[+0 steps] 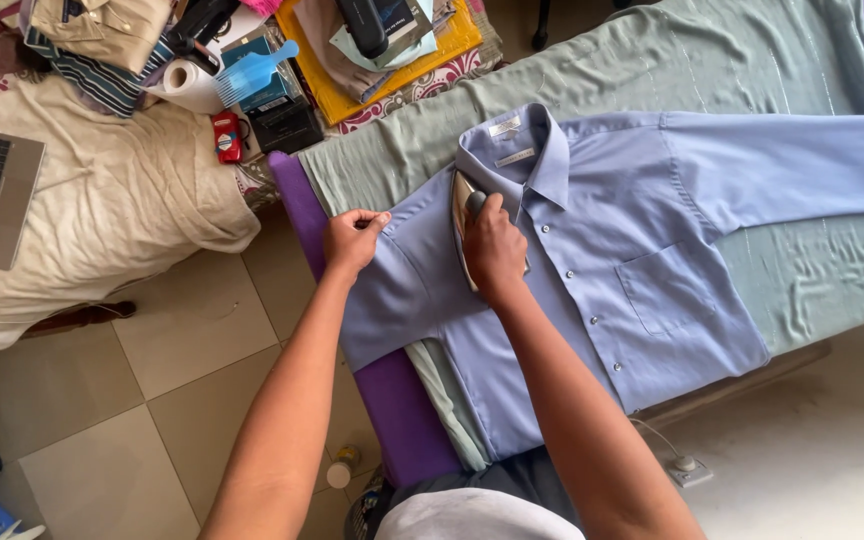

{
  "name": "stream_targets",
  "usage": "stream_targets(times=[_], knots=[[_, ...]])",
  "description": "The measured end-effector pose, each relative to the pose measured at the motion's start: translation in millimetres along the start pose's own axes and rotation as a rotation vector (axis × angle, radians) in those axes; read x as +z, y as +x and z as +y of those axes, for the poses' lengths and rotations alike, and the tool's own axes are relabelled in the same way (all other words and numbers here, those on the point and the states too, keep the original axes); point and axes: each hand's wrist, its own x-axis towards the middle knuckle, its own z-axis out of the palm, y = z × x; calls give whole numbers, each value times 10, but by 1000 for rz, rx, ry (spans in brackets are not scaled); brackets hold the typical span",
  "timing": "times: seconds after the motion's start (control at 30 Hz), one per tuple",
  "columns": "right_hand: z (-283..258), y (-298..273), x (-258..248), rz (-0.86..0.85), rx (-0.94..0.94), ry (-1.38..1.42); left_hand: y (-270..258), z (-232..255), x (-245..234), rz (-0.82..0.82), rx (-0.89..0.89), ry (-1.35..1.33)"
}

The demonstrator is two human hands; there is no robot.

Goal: Ironing a blue long-sleeved button-down shirt on an ironing board.

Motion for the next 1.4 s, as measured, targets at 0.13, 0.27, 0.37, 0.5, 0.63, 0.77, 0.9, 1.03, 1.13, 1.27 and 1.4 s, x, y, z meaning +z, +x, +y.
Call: stream_targets(times=[0.13, 0.27, 0.37, 0.5, 0.63, 0.77, 0.9, 1.03, 1.13, 1.27, 1.4], knots=[[13, -101, -33, -11, 19, 10, 9, -10, -18, -35, -18, 10], [53, -200, -76, -98, -107, 3, 119, -120, -36, -73, -9, 22], [-15, -226, -6, -51, -76, 10, 145, -257, -139, -167, 19, 40], [-156, -225, 14, -171, -232, 36, 94, -286, -229, -178, 63, 104], [-218, -317, 155, -143, -291, 11, 16, -183, -223, -74, -47, 115], [-209, -599, 54, -84, -174, 74, -33, -59, -210, -29, -91, 134], [-45, -1023, -205, -221, -149, 55, -60, -30, -214, -19, -107, 116], [230, -1482, -438, -208, -87, 79, -69, -19, -219, -22, -130, 105], [417, -1758, -500, -143, -131, 91, -37, -94, -220, -30, -107, 39], [433, -1765, -489, -246, -45, 81, -54, -75, -207, -25, -86, 71], [413, -1404, -342, -292, 0, 134, -33, -107, -197, -17, -78, 77]])
